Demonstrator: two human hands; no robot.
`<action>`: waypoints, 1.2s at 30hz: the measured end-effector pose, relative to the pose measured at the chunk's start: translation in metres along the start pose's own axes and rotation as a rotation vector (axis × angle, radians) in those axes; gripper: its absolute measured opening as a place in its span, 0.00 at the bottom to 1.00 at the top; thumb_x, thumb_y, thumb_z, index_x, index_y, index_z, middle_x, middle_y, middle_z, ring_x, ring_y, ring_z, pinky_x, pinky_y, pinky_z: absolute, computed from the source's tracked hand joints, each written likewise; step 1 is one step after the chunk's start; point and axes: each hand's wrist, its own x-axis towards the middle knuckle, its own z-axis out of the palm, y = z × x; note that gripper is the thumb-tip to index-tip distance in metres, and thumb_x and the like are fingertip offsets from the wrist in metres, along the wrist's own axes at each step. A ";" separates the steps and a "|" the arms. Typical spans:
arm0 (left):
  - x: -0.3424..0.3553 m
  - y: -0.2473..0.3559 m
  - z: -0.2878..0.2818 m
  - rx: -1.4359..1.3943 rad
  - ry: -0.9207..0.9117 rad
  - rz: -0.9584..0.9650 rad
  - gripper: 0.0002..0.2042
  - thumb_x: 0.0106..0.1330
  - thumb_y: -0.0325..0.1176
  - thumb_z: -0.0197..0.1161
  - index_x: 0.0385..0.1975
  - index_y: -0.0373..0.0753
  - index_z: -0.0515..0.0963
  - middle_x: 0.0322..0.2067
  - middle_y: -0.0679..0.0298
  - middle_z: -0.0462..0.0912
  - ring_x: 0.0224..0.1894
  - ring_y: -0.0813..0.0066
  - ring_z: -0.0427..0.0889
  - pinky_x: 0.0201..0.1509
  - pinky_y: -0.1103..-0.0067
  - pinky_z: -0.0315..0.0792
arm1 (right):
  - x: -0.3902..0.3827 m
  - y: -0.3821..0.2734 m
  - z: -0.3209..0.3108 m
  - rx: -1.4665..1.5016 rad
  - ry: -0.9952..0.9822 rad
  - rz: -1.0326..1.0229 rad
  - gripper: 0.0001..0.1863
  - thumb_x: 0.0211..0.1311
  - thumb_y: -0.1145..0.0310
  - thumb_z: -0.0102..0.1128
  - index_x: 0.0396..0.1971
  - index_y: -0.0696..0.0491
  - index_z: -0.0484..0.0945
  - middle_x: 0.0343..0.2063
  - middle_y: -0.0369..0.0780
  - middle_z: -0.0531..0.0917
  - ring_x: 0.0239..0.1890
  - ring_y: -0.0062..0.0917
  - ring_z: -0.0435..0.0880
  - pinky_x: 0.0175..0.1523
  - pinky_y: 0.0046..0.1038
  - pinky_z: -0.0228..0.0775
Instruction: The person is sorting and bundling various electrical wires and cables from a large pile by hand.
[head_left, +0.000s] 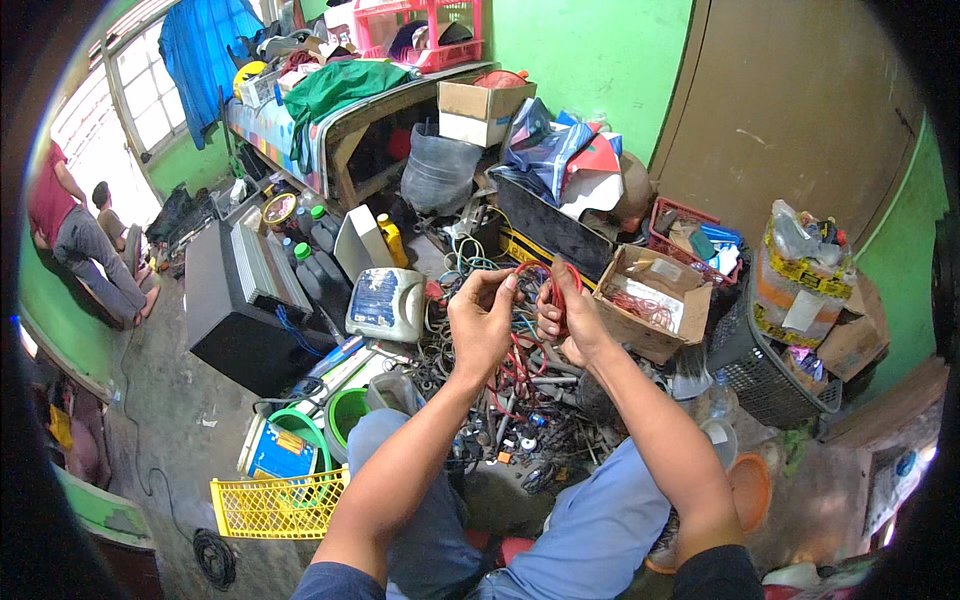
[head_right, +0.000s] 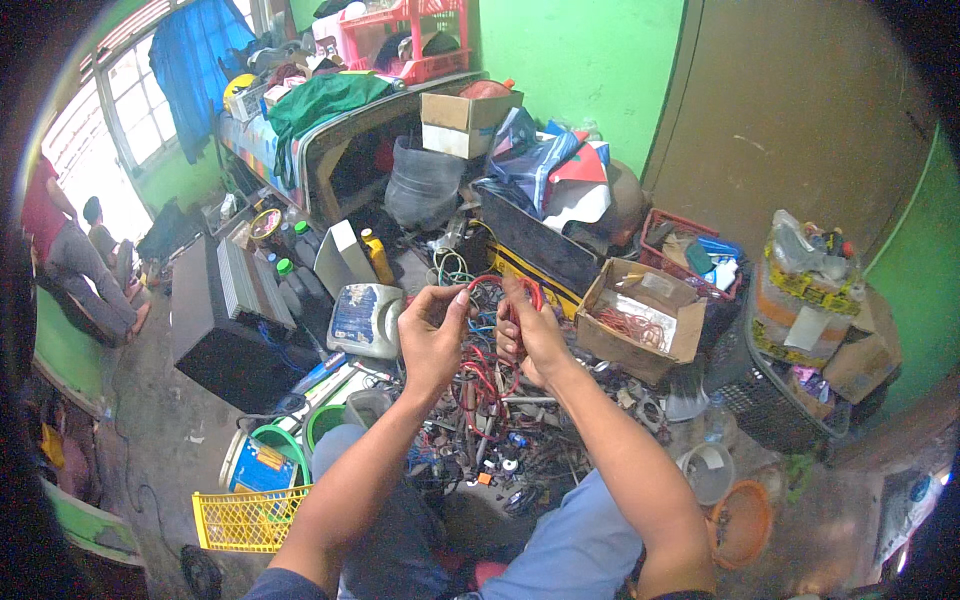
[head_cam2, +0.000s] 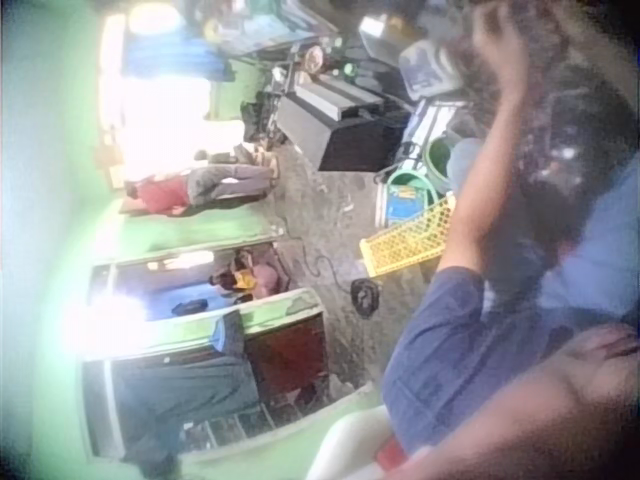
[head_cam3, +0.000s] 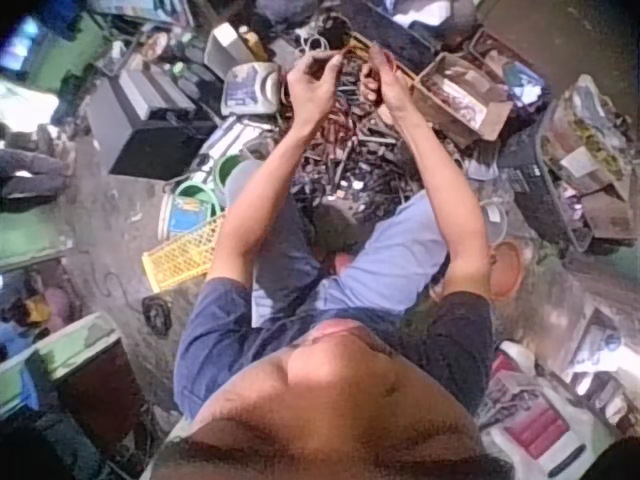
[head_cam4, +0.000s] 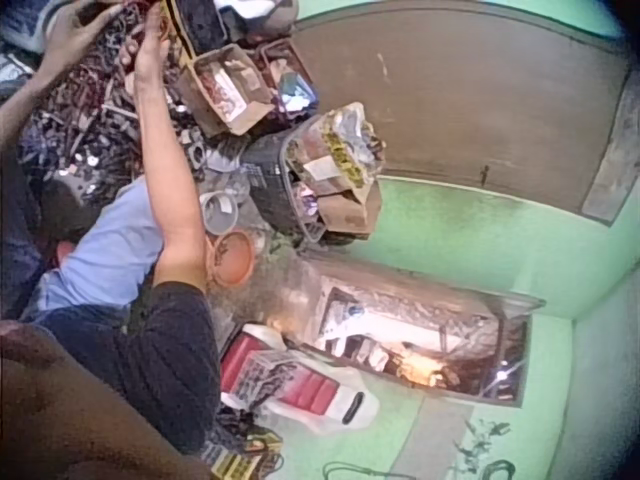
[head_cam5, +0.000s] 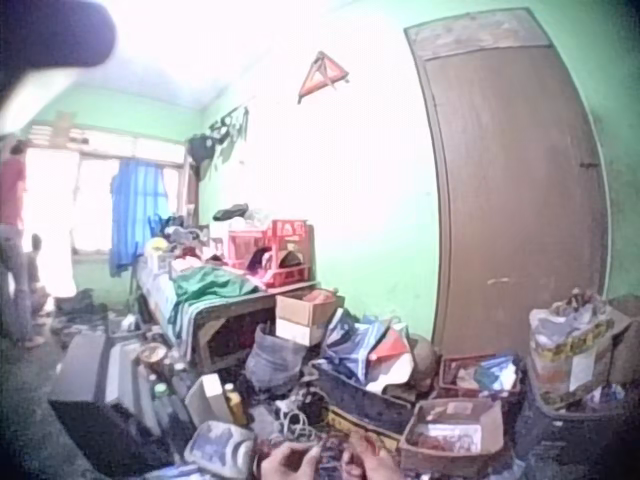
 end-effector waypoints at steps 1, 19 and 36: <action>-0.001 0.000 0.002 0.008 -0.015 0.011 0.07 0.73 0.28 0.63 0.41 0.30 0.81 0.27 0.66 0.83 0.25 0.88 0.76 0.26 0.86 0.68 | 0.000 -0.001 -0.003 0.025 -0.010 0.014 0.31 0.64 0.31 0.57 0.27 0.48 0.71 0.12 0.26 0.63 0.12 0.15 0.64 0.19 0.22 0.55; -0.018 0.003 0.015 0.323 -0.171 0.141 0.11 0.61 0.25 0.70 0.43 0.42 0.89 0.27 0.64 0.83 0.28 0.81 0.76 0.34 0.82 0.72 | 0.009 0.017 -0.003 0.095 0.104 -0.175 0.27 0.66 0.34 0.57 0.32 0.45 0.75 0.26 0.28 0.76 0.26 0.13 0.75 0.31 0.20 0.68; -0.004 0.002 0.001 0.585 -0.307 -0.195 0.22 0.59 0.47 0.75 0.20 0.34 0.76 0.14 0.63 0.76 0.20 0.81 0.73 0.27 0.75 0.70 | 0.011 -0.002 -0.002 0.264 0.193 -0.273 0.09 0.71 0.66 0.62 0.36 0.52 0.72 0.29 0.37 0.78 0.27 0.25 0.81 0.27 0.29 0.73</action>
